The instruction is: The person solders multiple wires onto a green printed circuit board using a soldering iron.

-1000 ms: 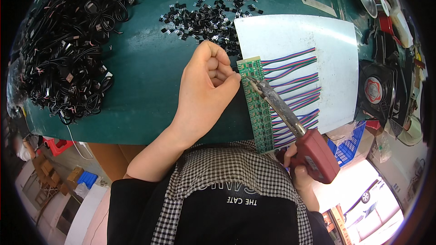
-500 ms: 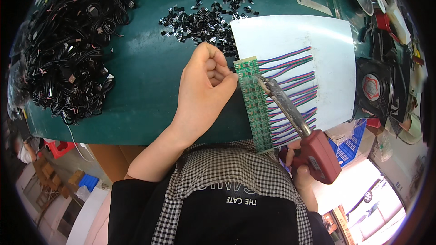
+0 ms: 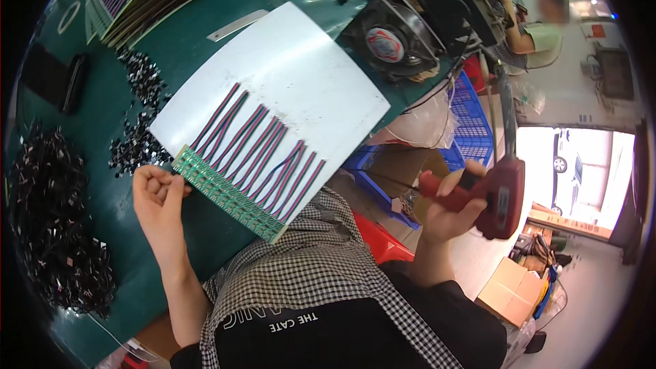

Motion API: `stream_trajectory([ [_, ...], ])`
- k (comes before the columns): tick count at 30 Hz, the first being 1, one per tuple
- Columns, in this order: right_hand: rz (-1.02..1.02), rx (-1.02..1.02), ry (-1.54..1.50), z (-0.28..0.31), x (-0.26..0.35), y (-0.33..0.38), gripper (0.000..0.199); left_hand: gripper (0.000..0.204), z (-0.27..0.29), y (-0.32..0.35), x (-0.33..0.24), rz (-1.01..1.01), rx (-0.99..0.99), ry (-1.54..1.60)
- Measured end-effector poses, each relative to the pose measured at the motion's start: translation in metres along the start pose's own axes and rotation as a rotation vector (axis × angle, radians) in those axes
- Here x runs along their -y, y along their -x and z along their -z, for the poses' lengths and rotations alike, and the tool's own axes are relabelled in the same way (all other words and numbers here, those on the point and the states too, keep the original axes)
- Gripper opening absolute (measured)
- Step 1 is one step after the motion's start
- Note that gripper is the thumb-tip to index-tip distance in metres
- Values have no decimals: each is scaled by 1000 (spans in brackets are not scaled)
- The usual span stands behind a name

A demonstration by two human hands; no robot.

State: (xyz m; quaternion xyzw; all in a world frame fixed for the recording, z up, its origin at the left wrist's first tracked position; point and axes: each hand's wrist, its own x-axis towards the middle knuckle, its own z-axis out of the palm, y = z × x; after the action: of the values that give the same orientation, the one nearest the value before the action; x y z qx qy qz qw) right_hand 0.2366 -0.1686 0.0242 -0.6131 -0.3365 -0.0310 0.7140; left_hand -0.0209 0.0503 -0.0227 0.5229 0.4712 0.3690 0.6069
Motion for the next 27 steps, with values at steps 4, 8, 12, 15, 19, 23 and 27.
stream_trajectory([
  [4, -261, -143, 277, -1, -19, -28, 31, 15, 2, 0, 0, 11, -26, 26],
  [8, -188, -139, 215, -10, -39, -34, 27, 16, 11, 5, 3, 65, -85, -54],
  [12, -119, -1, -182, -5, -20, -4, 42, 15, 11, 2, 4, 70, 75, 1],
  [15, -241, 321, -184, -36, -3, 13, 50, 14, 13, -4, 5, 141, 117, 32],
  [19, -777, 659, -302, -69, 7, 43, 60, 13, 16, -6, 4, 181, 133, 34],
  [23, -793, 867, -116, -82, 1, 48, 63, 12, 14, -7, 6, 188, 115, -15],
  [27, -780, 902, -49, -85, 1, 50, 62, 12, 13, -8, 6, 188, 104, -9],
])
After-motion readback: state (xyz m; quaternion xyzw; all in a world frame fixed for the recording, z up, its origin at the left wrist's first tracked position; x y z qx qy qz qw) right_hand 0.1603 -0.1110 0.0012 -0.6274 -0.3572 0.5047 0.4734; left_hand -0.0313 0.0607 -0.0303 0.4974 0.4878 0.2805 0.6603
